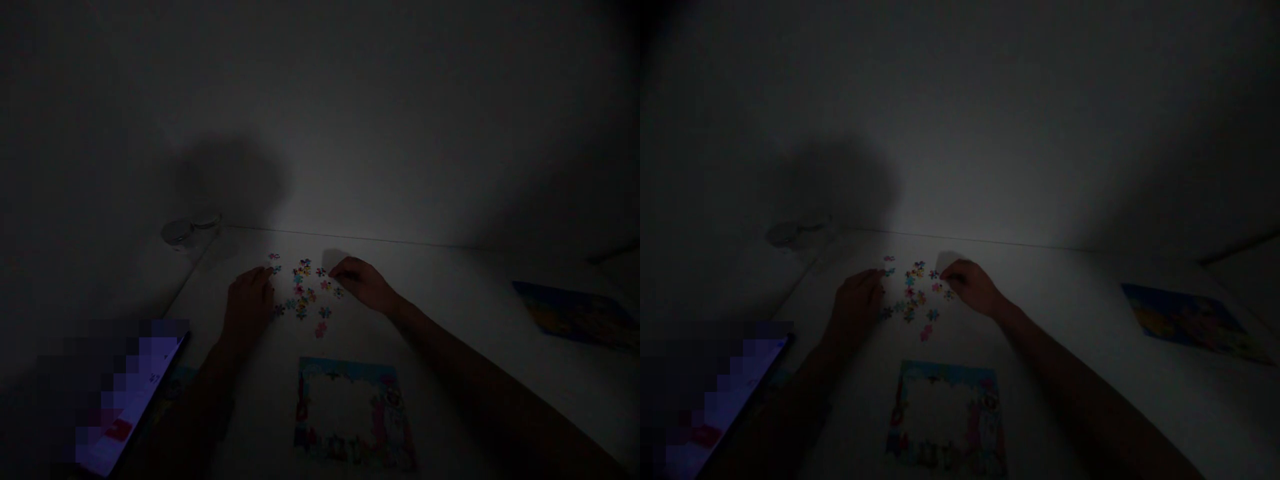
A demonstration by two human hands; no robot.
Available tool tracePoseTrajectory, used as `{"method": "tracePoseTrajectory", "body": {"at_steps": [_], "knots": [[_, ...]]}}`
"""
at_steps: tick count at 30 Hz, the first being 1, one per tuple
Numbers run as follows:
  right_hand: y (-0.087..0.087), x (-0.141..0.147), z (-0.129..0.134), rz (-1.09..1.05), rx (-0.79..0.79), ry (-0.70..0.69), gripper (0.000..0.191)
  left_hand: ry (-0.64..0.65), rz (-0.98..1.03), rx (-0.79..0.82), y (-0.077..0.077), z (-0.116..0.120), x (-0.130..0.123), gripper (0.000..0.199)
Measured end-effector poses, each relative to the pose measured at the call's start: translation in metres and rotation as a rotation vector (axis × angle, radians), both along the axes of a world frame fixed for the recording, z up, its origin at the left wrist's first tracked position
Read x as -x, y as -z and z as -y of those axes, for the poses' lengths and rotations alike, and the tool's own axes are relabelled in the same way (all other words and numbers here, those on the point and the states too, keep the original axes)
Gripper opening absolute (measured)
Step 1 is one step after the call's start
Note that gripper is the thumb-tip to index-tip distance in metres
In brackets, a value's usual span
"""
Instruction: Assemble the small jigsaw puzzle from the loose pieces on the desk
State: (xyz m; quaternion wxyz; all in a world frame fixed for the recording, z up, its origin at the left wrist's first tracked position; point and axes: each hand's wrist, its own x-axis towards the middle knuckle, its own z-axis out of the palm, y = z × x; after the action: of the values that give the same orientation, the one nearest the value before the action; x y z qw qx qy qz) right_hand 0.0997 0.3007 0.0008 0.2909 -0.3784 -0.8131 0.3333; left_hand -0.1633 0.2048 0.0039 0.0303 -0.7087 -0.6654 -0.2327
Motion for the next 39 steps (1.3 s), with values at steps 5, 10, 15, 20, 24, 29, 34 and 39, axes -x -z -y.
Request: {"method": "tracePoseTrajectory", "body": {"at_steps": [5,10,15,20,24,29,34,39], "knots": [[-0.001,-0.006,-0.002,-0.019,0.03,-0.072,0.021,-0.039,-0.015,0.044,0.006,-0.002,0.0,0.038],[0.001,-0.007,0.0,0.001,-0.073,-0.116,0.018,-0.061,0.072,-0.006,0.008,-0.002,0.002,0.046],[0.003,-0.005,0.002,0.026,-0.151,-0.131,0.017,-0.07,0.128,-0.041,0.007,-0.001,0.004,0.046],[0.002,-0.006,0.003,0.046,-0.177,-0.142,0.014,-0.054,0.079,0.043,0.002,-0.001,0.001,0.039],[0.003,-0.005,0.002,0.051,-0.179,-0.152,0.014,-0.058,0.045,0.092,0.0,0.0,-0.001,0.033],[0.003,-0.005,0.001,0.043,-0.185,-0.153,0.014,-0.073,0.108,0.047,0.001,-0.001,-0.003,0.028],[0.004,-0.005,0.001,0.052,-0.202,-0.153,0.015,-0.078,0.076,0.061,0.0,-0.002,-0.005,0.028],[0.005,-0.005,0.0,0.039,-0.204,-0.148,0.015,-0.109,0.12,0.102,-0.004,-0.002,-0.007,0.018]]}}
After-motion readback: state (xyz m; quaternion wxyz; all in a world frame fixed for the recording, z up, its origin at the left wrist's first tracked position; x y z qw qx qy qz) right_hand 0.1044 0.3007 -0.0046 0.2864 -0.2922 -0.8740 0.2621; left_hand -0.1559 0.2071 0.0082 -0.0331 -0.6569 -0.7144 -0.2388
